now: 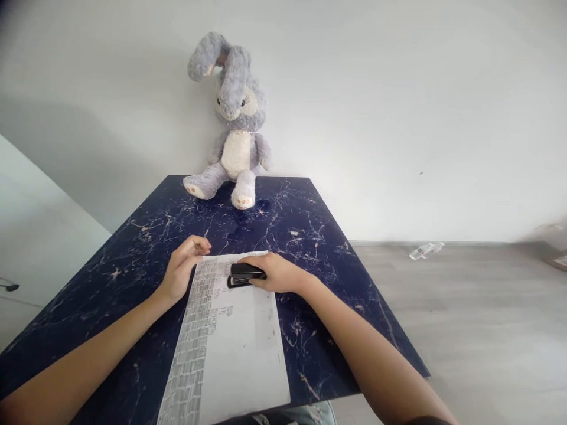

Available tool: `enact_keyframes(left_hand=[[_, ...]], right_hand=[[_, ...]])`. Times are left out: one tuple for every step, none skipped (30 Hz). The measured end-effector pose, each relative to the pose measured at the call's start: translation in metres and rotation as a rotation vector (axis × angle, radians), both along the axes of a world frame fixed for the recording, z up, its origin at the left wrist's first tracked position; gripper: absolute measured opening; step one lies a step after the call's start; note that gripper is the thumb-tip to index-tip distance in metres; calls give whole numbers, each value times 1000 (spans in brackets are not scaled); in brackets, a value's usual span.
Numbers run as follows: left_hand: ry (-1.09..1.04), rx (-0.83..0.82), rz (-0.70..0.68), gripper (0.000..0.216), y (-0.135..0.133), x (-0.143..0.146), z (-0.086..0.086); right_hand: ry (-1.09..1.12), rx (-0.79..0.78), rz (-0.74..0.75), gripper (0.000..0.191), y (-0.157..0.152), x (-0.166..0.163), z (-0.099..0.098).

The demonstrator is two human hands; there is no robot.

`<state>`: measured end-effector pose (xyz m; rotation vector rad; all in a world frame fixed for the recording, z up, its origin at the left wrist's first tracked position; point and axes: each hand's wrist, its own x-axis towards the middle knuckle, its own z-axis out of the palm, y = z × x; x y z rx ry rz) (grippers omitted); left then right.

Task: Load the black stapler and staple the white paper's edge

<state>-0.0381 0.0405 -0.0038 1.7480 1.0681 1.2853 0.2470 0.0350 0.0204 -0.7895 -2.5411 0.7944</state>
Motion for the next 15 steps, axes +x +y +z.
enact_keyframes(left_hand=[[2, -10, 65, 10, 4, -3, -3], [8, -27, 109, 8, 7, -4, -6], [11, -47, 138, 6, 10, -5, -9], [11, -66, 156, 6, 12, -4, -12], [8, -80, 166, 7, 13, -3, -14], [6, -87, 168, 8, 13, -2, -15], [10, -86, 164, 8, 13, 0, -16], [19, -84, 154, 9, 13, 1, -16], [30, -79, 144, 11, 12, 2, -16], [41, -75, 136, 12, 12, 2, -16], [49, -70, 130, 13, 12, 2, -15], [54, -67, 127, 15, 12, 2, -15], [53, -65, 127, 16, 12, 2, -15], [44, -64, 129, 18, 12, 1, -16], [27, -65, 134, 19, 13, 0, -16]], right_hand=[[-40, 4, -4, 43, 0, 2, 2], [-70, 5, -8, 39, 1, 7, 5], [-91, 5, -15, 36, 1, 14, 8], [-108, 1, -24, 34, 0, 23, 11], [-122, -11, -35, 34, -1, 34, 14], [-135, -29, -46, 36, -3, 47, 16], [-148, -54, -58, 38, -5, 61, 16], [-159, -81, -72, 40, -8, 76, 16], [-165, -112, -83, 42, -10, 91, 14], [-160, -151, -90, 44, -11, 106, 12], [-128, -187, -95, 49, -11, 119, 9], [-56, -213, -108, 55, -9, 130, 6], [54, -208, -154, 59, -6, 139, 3], [165, -181, -220, 60, 0, 145, 0], [242, -142, -290, 60, 7, 148, -2]])
